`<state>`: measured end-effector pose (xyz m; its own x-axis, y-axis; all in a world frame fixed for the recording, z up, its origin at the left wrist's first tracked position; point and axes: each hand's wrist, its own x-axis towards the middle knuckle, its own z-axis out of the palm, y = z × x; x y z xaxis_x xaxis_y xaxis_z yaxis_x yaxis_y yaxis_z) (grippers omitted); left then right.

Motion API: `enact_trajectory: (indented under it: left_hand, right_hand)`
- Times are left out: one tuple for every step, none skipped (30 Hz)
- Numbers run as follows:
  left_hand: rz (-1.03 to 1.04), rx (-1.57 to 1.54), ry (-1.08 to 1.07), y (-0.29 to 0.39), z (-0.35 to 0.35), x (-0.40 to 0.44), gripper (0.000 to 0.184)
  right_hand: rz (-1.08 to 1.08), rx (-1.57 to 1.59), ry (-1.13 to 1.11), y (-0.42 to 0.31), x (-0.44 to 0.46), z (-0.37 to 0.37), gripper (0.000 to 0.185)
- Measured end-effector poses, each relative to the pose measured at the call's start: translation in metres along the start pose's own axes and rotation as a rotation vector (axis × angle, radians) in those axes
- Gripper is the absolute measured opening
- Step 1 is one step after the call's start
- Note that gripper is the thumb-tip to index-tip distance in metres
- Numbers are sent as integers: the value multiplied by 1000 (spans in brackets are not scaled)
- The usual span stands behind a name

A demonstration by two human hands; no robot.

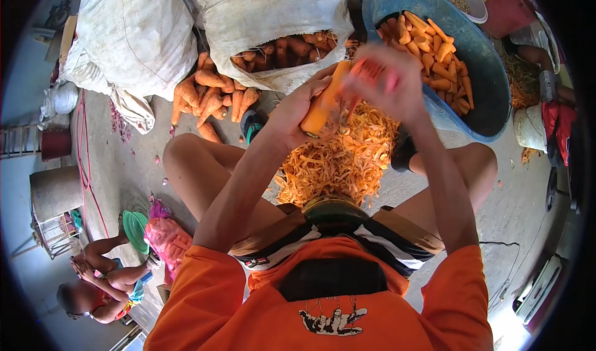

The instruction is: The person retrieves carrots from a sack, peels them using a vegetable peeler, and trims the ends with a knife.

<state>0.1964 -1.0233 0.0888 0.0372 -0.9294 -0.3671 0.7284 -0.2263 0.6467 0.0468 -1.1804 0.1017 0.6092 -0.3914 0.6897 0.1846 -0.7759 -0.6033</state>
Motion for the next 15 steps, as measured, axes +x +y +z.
enact_trajectory:
  left_hand:
    - [13, 30, 9, 1, 0, 2, 50]
    - [11, 32, 10, 0, 0, 2, 50]
    - [16, 41, 28, -1, 3, 0, 49]
    - [16, 49, 43, -3, 6, -2, 47]
    - [-20, 12, 13, -2, 6, 0, 48]
    - [-21, 13, 6, -3, 4, 0, 48]
    - [-39, -7, -1, -4, 0, -2, 47]
    - [-54, -25, -8, -4, -3, -2, 46]
    - [-48, -23, -10, -3, -2, -4, 46]
    - [-70, -45, 13, -1, 0, -5, 46]
    - [-92, -71, 37, 1, 1, -5, 45]
    - [-85, -74, 37, 2, 0, -3, 45]
    - [-80, -144, -36, 2, -3, -1, 45]
    - [-77, -211, -109, 2, -5, 0, 46]
    - [-75, -209, -105, 5, -1, -3, 46]
  right_hand:
    - [-2, 0, 2, -12, 1, 0, 36]
    - [-35, -101, -101, -23, 1, -1, 35]
    - [-62, -200, -205, -28, -1, -1, 34]
    - [-51, -199, -202, -16, -5, 0, 34]
    - [16, -188, -113, 9, -6, -2, 34]
    - [76, -179, -26, 28, -4, -8, 33]
    - [210, -184, 58, 36, -1, -18, 32]
    - [204, -186, 58, 41, 0, -27, 32]
    - [299, -203, 86, 36, 7, -33, 31]
    - [395, -219, 115, 33, 14, -35, 30]
    - [462, 140, 159, 23, 7, -25, 33]
    - [457, 141, 154, 1, 8, -16, 33]
    - [181, 43, 22, -18, 7, -9, 33]
    - [-95, -53, -105, -25, 7, -6, 34]
    - [-97, -49, -104, -21, 8, -4, 34]
